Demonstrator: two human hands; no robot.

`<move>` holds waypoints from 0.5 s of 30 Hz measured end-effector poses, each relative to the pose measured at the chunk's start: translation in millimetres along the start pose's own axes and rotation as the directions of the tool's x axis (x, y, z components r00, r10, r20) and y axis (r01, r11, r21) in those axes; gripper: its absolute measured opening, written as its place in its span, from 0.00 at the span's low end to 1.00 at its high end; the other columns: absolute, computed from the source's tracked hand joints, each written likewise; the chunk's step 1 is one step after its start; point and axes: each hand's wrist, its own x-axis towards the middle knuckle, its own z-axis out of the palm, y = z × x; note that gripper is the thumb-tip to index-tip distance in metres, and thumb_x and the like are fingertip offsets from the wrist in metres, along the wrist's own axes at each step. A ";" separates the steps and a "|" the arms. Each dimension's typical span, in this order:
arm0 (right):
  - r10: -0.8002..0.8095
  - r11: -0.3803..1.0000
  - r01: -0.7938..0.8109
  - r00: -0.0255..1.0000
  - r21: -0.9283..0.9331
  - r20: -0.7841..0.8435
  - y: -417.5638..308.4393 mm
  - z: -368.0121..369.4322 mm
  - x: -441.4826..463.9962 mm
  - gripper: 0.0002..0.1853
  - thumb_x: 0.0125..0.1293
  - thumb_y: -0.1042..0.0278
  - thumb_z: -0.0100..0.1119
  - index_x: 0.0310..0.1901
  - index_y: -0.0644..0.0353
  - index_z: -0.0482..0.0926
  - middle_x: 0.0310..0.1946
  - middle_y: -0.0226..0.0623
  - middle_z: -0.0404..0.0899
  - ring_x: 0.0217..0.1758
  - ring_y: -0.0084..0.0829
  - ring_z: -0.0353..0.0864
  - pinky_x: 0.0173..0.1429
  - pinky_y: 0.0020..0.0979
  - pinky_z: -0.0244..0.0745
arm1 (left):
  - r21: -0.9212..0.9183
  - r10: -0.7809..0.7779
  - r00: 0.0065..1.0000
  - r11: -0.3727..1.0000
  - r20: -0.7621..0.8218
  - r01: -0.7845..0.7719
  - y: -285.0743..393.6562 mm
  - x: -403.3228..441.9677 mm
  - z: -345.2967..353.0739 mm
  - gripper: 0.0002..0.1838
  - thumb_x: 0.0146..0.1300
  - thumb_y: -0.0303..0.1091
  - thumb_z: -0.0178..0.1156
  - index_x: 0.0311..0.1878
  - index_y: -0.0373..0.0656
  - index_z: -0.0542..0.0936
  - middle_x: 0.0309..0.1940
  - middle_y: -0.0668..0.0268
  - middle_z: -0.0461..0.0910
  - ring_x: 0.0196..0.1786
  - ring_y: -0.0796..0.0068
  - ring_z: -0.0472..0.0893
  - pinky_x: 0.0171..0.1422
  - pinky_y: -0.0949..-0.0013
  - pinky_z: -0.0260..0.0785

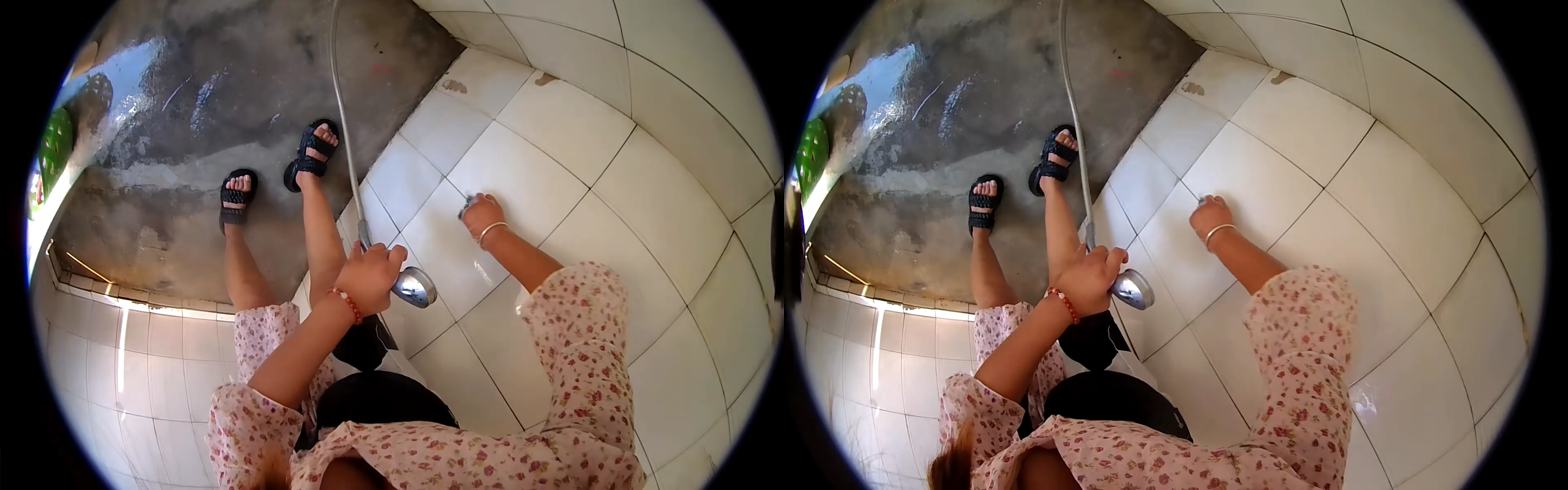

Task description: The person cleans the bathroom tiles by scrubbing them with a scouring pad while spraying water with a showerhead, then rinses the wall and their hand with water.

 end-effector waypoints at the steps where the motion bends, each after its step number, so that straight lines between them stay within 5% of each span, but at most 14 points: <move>1: 0.017 1.000 -0.017 1.000 -0.022 -0.014 -10.4 12.4 18.2 0.07 0.54 0.74 0.58 0.31 0.58 0.85 0.39 0.37 0.83 0.53 0.36 0.75 0.56 0.33 0.70 | -0.028 -0.001 0.999 1.000 0.035 0.002 -4.6 -6.6 -11.5 0.25 0.44 0.21 0.60 0.49 0.42 0.68 0.33 0.58 0.76 0.42 0.55 0.78 0.58 0.42 0.65; 3: 0.054 0.999 -0.054 0.998 0.006 -0.023 -1.8 18.3 32.8 0.07 0.54 0.73 0.58 0.33 0.57 0.85 0.40 0.37 0.83 0.54 0.36 0.75 0.56 0.34 0.71 | -0.028 -0.009 0.998 1.000 0.056 0.011 -5.9 0.5 -13.8 0.25 0.43 0.21 0.61 0.49 0.41 0.68 0.32 0.58 0.76 0.43 0.55 0.78 0.60 0.38 0.64; 5: 0.093 0.987 -0.096 0.995 0.128 0.028 -5.6 14.6 16.4 0.07 0.54 0.72 0.58 0.33 0.56 0.85 0.41 0.37 0.82 0.54 0.36 0.74 0.56 0.34 0.71 | -0.028 0.006 1.000 1.000 0.018 -0.006 -8.6 2.7 -9.0 0.25 0.46 0.22 0.60 0.50 0.43 0.68 0.33 0.58 0.77 0.41 0.54 0.78 0.58 0.44 0.64; 7: -0.125 0.991 0.117 0.983 0.062 0.133 -1.3 -46.2 -44.0 0.07 0.53 0.73 0.59 0.34 0.57 0.85 0.42 0.36 0.82 0.54 0.36 0.74 0.56 0.35 0.72 | -0.026 -0.002 0.999 1.000 0.039 0.003 -3.1 5.1 -8.0 0.24 0.47 0.22 0.60 0.51 0.44 0.69 0.35 0.58 0.77 0.42 0.53 0.78 0.59 0.45 0.64; 10: -0.163 0.987 0.161 0.977 0.023 0.138 1.3 -57.5 -83.6 0.07 0.53 0.73 0.58 0.33 0.57 0.85 0.41 0.35 0.82 0.54 0.35 0.74 0.57 0.35 0.71 | -0.042 0.014 0.999 0.999 0.050 -0.012 -1.6 6.7 -4.6 0.26 0.43 0.22 0.62 0.48 0.41 0.67 0.32 0.59 0.76 0.43 0.56 0.78 0.62 0.39 0.63; 15: -0.046 0.997 0.040 0.994 0.068 0.101 -16.6 -35.8 1.2 0.07 0.56 0.73 0.59 0.35 0.58 0.85 0.40 0.35 0.83 0.54 0.35 0.75 0.58 0.33 0.71 | -0.048 0.053 0.992 0.998 0.117 -0.048 -4.5 4.6 -20.8 0.25 0.46 0.23 0.60 0.50 0.43 0.68 0.33 0.57 0.75 0.41 0.53 0.78 0.60 0.40 0.65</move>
